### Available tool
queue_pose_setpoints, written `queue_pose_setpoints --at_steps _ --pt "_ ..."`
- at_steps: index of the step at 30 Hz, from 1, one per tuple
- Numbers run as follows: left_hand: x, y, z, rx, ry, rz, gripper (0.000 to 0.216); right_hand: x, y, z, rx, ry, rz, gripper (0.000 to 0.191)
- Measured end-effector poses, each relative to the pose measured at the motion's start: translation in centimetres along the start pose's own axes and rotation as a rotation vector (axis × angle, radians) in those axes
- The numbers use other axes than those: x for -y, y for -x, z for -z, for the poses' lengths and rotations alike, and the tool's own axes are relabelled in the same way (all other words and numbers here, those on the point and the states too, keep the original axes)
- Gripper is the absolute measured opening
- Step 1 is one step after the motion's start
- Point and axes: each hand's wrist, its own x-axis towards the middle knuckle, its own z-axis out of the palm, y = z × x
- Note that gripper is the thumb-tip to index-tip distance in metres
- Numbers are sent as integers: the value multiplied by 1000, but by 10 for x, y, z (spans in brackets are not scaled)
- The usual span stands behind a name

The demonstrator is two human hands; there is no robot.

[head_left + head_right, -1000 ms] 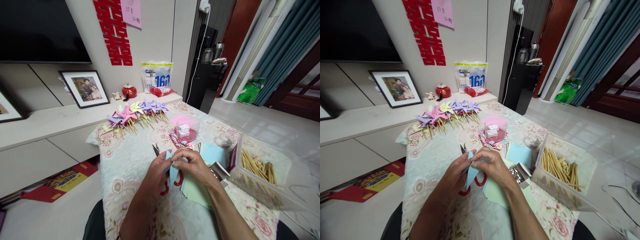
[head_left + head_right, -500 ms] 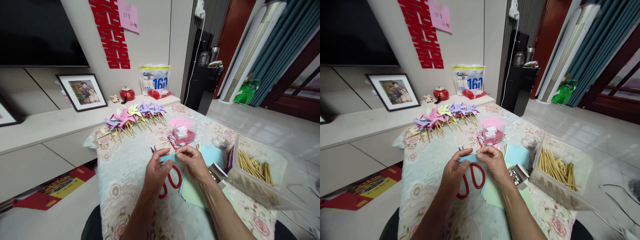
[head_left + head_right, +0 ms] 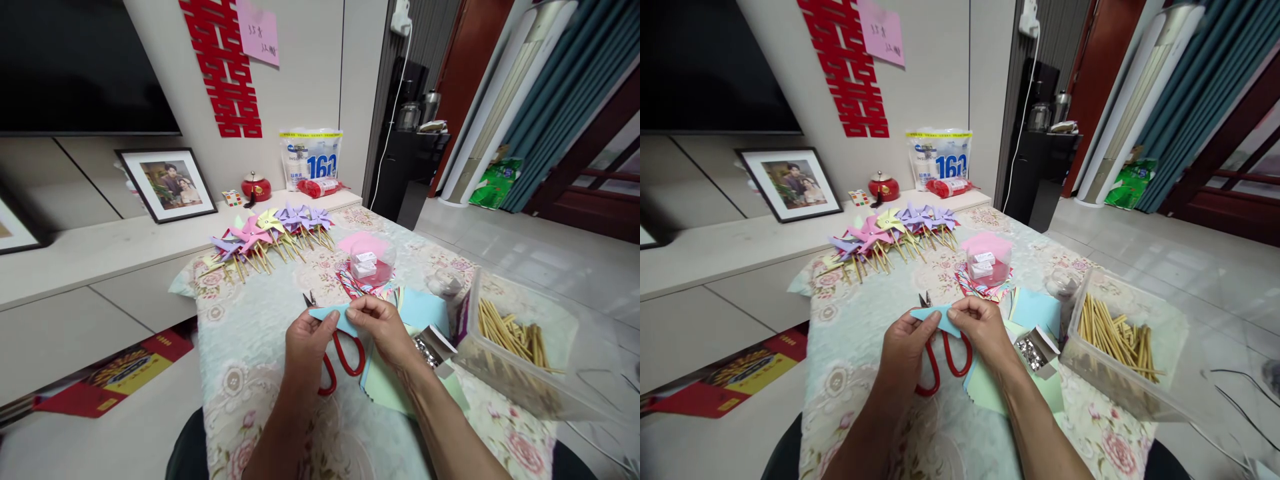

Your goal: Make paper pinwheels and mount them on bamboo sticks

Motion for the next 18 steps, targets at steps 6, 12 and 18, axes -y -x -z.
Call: queue_pose_setpoints --at_steps 6,12,18 --pt "1 1 -1 2 -81 -12 25 0 -1 -1 -64 1 -1 26" --pt "1 -2 0 -73 36 50 33 3 0 -1 33 66 6 26" --pt "-3 -3 -3 -69 138 120 39 0 0 -2 -21 200 42 26"
